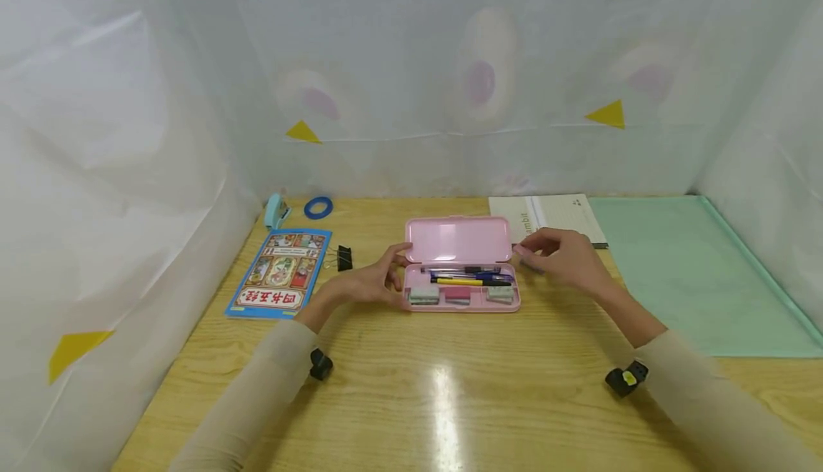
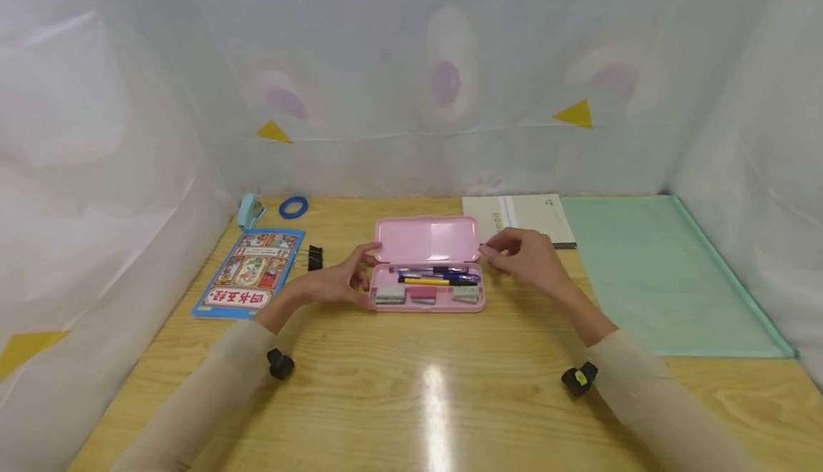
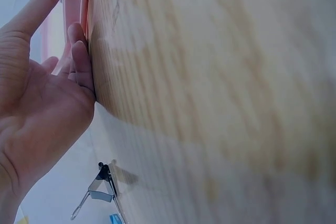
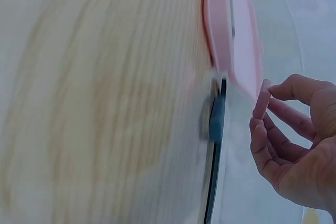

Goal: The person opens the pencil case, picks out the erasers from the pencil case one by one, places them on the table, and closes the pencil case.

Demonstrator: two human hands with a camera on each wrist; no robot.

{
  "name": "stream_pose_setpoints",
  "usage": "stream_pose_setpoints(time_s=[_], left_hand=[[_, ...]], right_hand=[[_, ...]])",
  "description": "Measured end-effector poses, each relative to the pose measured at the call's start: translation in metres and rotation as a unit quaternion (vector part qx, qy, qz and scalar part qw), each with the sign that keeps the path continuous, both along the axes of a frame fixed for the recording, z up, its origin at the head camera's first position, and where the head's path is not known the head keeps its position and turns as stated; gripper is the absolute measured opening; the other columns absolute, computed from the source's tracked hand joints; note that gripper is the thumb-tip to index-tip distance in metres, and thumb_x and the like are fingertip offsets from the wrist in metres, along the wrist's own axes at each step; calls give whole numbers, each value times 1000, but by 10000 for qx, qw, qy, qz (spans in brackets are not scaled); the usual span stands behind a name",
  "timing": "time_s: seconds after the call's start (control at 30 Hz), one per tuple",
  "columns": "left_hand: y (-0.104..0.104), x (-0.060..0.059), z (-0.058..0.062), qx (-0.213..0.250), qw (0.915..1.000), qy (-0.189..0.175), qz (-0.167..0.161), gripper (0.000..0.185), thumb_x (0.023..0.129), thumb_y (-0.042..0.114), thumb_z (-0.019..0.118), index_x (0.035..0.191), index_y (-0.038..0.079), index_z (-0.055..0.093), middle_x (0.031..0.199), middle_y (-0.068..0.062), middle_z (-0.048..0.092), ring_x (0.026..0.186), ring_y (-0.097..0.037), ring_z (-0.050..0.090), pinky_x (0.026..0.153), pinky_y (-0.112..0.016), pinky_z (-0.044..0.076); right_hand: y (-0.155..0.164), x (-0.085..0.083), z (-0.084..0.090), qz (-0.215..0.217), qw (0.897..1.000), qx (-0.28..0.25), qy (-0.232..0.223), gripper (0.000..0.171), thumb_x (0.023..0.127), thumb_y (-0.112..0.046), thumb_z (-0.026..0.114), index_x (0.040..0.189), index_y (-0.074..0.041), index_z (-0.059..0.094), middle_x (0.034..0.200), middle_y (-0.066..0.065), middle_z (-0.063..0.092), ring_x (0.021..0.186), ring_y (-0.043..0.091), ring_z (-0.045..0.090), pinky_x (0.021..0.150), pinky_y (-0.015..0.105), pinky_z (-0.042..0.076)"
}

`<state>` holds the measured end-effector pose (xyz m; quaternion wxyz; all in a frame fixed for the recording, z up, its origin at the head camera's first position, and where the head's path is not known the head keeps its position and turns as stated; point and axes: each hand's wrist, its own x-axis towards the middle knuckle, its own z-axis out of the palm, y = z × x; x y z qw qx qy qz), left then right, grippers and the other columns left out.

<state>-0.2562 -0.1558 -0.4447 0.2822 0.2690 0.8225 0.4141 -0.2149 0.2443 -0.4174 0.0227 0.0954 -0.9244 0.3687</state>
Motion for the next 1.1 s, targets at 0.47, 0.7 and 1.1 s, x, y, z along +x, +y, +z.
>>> stream_pose_setpoints(time_s=[0.47, 0.7, 1.1], left_hand=[[0, 0, 0, 3, 10000, -50, -16, 113, 89, 23, 85, 165, 30, 1, 153, -10, 34, 106, -23, 50, 93, -36, 44], [1, 0, 1, 32, 10000, -54, -10, 114, 88, 21, 86, 165, 29, 2, 153, -10, 34, 106, -23, 50, 93, -36, 44], [1, -1, 0, 8, 10000, -31, 11, 114, 88, 22, 86, 165, 30, 2, 152, -10, 35, 106, -23, 50, 92, -35, 44]], right_hand=[[73, 6, -11, -221, 9984, 482, -169, 38, 98, -40, 73, 117, -6, 74, 107, 14, 74, 88, 23, 67, 67, 35, 52], [77, 5, -12, -242, 9979, 555, -249, 43, 98, -40, 73, 120, -3, 72, 110, 18, 73, 91, 28, 68, 69, 37, 53], [26, 6, 1, 373, 9986, 381, 9, 23, 97, -15, 73, 118, -5, 74, 109, 13, 74, 94, 28, 67, 75, 38, 51]])
